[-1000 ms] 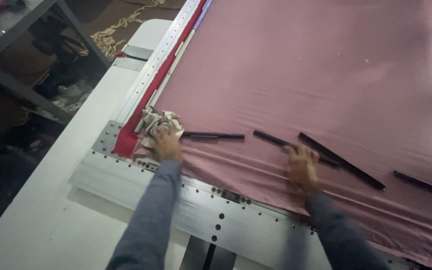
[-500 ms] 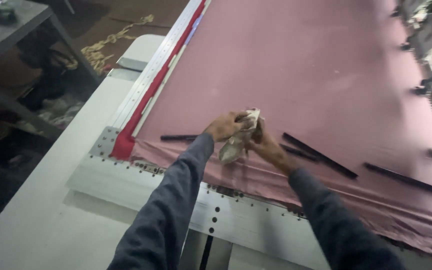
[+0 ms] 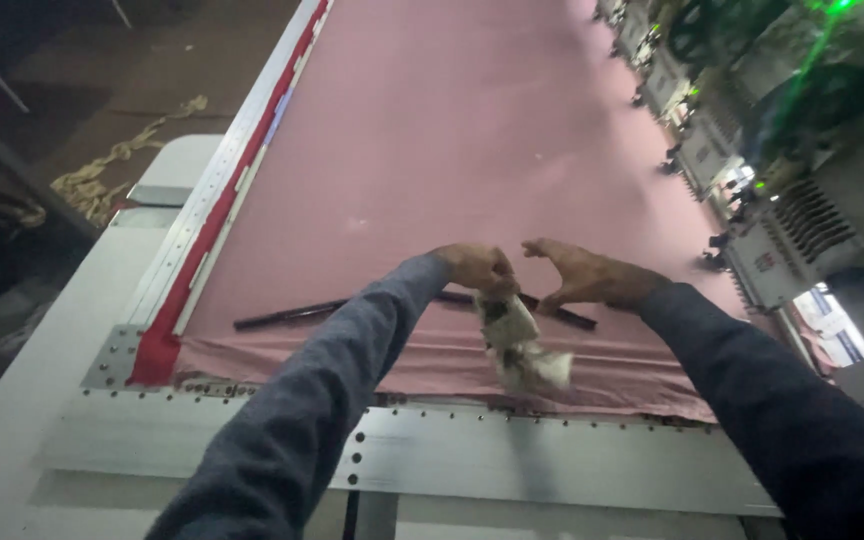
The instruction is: Preparing and securing fabric on a multi-head industrial embroidery machine using magnetic strips.
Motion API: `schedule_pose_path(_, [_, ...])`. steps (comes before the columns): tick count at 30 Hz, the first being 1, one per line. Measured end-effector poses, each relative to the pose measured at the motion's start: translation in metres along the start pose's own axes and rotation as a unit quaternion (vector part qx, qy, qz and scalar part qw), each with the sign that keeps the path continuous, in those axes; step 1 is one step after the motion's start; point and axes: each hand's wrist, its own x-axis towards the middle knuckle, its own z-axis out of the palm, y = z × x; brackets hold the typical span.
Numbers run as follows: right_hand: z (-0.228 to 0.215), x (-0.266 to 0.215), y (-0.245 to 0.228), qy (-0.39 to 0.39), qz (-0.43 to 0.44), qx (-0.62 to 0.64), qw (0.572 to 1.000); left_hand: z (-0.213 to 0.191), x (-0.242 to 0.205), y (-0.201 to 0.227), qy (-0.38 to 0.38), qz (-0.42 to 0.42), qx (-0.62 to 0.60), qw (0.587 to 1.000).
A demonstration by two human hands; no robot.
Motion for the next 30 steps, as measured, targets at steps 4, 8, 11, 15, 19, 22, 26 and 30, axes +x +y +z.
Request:
schedule_pose_path(4, [-0.028, -0.043, -0.049, 0.027, -0.057, 0.156, 0.986, -0.039, 0.002, 0.040, 0.013, 0.055, 0.042, 0.998])
schedule_pose_path(8, [-0.049, -0.071, -0.073, 0.048, -0.065, 0.278, 0.957, -0.083, -0.045, 0.074, 0.038, 0.071, 0.006, 0.997])
schedule_pose_path(11, [-0.053, -0.067, -0.050, 0.058, -0.018, 0.258, 0.964, -0.094, -0.056, 0.063, 0.027, 0.117, -0.054, 0.991])
schedule_pose_path(15, [-0.054, -0.076, -0.013, 0.133, 0.002, 0.257, 0.957, -0.101, -0.052, 0.026, 0.015, 0.062, -0.047, 0.997])
schedule_pose_path(19, [-0.046, -0.063, 0.031, 0.123, 0.020, 0.342, 0.931, -0.099, -0.109, 0.051, 0.038, 0.028, -0.096, 0.994])
schedule_pose_path(22, [-0.044, -0.063, 0.077, 0.138, 0.026, 0.290, 0.947, -0.077, -0.102, -0.007, 0.090, -0.005, -0.165, 0.982])
schedule_pose_path(26, [-0.047, -0.094, 0.095, 0.145, 0.071, 0.291, 0.943, -0.070, -0.150, -0.026, 0.071, -0.039, -0.189, 0.979])
schedule_pose_path(30, [-0.048, -0.121, 0.082, 0.043, 0.096, 0.398, 0.912, -0.076, -0.160, -0.039, 0.053, 0.024, -0.199, 0.978])
